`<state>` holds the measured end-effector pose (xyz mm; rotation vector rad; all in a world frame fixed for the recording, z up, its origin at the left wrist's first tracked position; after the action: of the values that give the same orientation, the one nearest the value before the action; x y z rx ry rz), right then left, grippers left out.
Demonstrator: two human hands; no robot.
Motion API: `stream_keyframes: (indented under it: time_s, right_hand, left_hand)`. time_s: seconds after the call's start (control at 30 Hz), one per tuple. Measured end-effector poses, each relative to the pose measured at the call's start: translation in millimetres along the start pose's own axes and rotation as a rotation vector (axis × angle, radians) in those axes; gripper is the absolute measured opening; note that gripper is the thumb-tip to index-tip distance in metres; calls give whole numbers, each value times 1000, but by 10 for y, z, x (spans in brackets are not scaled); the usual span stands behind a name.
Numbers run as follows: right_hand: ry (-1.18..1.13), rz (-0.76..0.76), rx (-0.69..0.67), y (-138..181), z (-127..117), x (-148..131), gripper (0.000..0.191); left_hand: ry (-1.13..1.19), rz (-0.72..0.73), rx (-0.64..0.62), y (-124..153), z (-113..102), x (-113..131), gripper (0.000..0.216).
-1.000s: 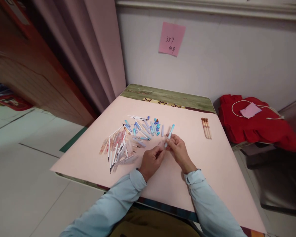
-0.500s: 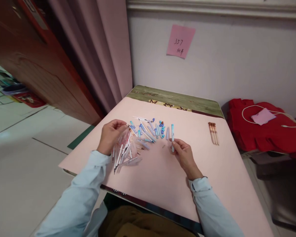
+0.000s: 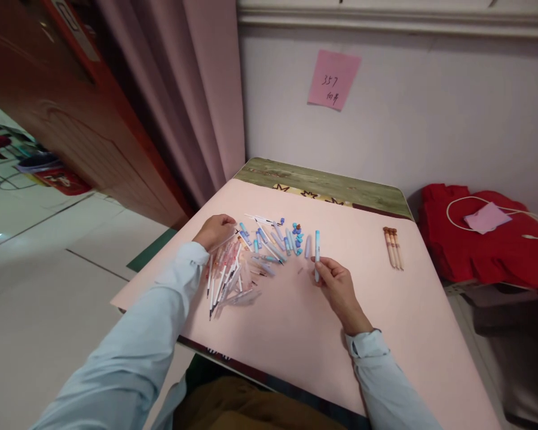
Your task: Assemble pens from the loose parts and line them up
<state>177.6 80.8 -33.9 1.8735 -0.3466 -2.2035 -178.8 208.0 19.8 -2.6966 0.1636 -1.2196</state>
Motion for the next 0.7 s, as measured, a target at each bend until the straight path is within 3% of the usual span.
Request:
stream_keyframes:
  time_s: [0.17, 0.43, 0.7]
  right_hand:
    - [-2, 1, 13, 6, -10, -7, 36]
    - [36, -58, 87, 61, 11, -34, 35]
    - [193, -128, 120, 112, 90, -66, 31]
  left_hand:
    - [109, -34, 11, -141, -34, 79, 22]
    - [202, -54, 1, -106, -199, 273, 31]
    - [386, 45, -15, -74, 85, 588, 32]
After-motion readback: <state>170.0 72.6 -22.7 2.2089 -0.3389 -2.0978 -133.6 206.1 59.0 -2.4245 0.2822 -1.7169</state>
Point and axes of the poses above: each hand's wrist, its own y-axis away from the middle knuckle, its own z-axis out of the palm, x = y × z, the point moved 9 cm from there along -y, towards the middle knuckle, and after that the axes turned 15 degrees about z, right-handed, at the moved point
